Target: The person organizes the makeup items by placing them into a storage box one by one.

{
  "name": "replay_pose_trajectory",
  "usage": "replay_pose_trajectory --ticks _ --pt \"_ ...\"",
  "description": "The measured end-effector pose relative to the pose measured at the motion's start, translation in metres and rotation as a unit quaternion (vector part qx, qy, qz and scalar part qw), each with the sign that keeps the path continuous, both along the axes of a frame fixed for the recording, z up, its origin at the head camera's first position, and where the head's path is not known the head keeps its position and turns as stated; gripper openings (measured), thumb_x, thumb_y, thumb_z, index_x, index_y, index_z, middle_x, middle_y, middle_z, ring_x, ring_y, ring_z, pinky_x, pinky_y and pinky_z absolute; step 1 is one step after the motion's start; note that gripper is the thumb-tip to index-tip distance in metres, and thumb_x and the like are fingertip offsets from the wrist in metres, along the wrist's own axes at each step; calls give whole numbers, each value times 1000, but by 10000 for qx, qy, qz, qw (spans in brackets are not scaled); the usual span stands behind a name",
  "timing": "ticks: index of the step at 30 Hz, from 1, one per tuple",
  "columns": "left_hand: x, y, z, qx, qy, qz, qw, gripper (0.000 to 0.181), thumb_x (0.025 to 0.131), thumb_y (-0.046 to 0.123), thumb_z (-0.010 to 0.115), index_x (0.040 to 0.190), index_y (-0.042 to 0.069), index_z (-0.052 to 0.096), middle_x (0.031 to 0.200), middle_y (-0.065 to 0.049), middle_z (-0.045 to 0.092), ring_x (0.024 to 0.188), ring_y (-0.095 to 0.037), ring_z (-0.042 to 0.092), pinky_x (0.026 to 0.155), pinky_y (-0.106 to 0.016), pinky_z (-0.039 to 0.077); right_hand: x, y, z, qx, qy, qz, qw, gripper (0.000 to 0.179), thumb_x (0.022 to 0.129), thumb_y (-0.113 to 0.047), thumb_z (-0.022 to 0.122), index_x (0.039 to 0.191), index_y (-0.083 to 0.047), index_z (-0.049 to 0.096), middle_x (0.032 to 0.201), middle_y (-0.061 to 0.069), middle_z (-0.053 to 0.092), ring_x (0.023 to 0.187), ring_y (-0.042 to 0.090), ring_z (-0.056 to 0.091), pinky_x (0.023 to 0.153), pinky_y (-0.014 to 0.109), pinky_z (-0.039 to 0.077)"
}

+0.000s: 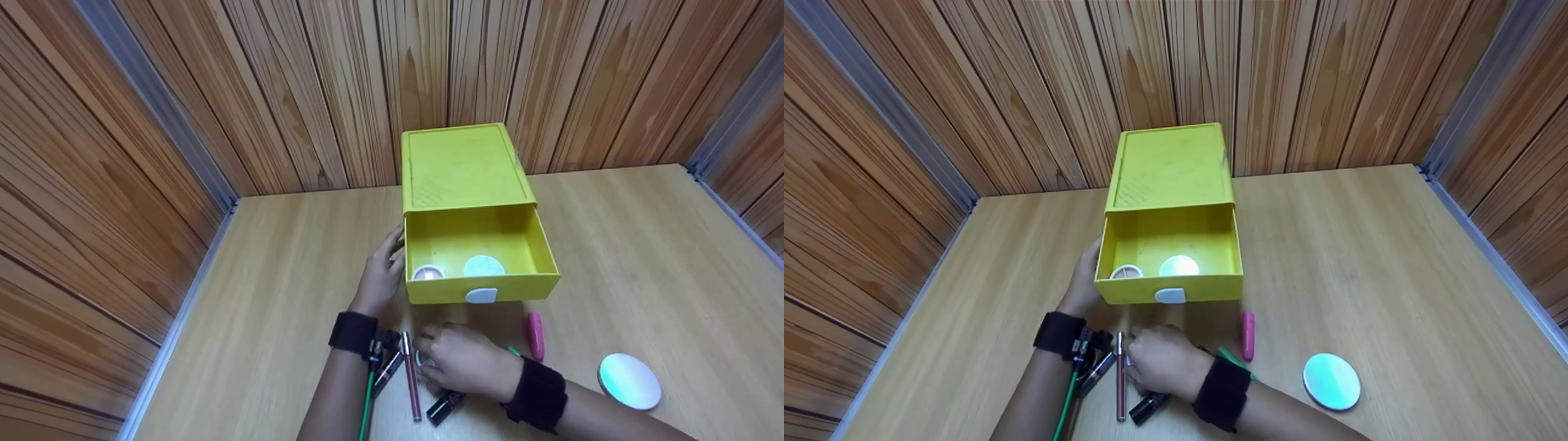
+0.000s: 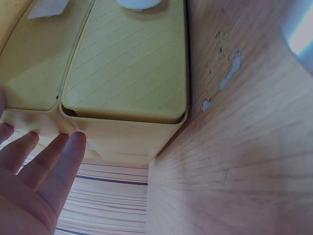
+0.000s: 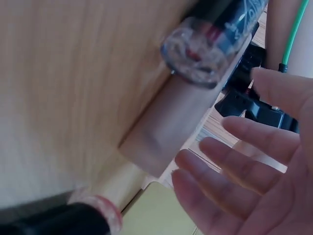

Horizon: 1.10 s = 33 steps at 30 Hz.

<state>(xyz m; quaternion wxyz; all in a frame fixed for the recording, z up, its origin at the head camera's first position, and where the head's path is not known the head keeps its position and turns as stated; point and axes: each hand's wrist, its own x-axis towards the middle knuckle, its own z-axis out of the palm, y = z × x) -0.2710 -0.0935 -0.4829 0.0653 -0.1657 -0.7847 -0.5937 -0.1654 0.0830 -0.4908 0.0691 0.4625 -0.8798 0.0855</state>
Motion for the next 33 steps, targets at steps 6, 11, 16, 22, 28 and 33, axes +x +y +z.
replay_pose_trajectory --ticks 6,11,16,22,28,33 --pt "0 1 -1 -6 28 -1 10000 50 103 15 50 151 20 36 150 1 41 130 -20 45 103 -34 43 -2 -2 -3 112 -324 -86 9994 18 85 -29 72 92 -12 68 86 -3 62 74 12 56 64 30 48" --pt "0 1 0 -5 55 -6 10000 50 103 18 51 151 20 36 150 2 40 130 -19 46 102 -32 43 -2 -1 -5 90 -340 -66 9994 16 85 -27 71 91 -11 68 85 -1 61 73 12 55 62 29 47" --pt "-1 1 -2 230 87 -155 9996 51 103 19 52 151 16 36 149 -4 42 129 -22 47 102 -32 44 -1 1 -3 -312 508 208 9980 14 84 -25 71 81 -13 64 78 -2 59 73 14 55 63 31 49" --pt "-1 1 -1 269 64 -117 9995 50 102 20 52 150 17 38 147 -6 45 127 -22 49 100 -31 45 6 8 17 -1132 1124 366 9865 20 79 -23 75 91 -10 67 88 1 62 77 15 60 65 32 54" --pt "0 1 2 -9 55 34 10000 50 102 25 53 150 21 39 146 0 45 127 -18 48 101 -33 44 22 16 47 -1223 1250 593 9828 34 83 -26 74 113 -9 68 100 5 64 80 17 62 66 32 56" --pt "1 0 1 -13 6 79 10000 50 102 28 53 150 22 39 148 4 43 128 -16 47 102 -35 43 33 19 69 -1503 1503 843 9735 38 82 -22 74 117 -8 67 103 8 64 87 19 63 71 34 56"
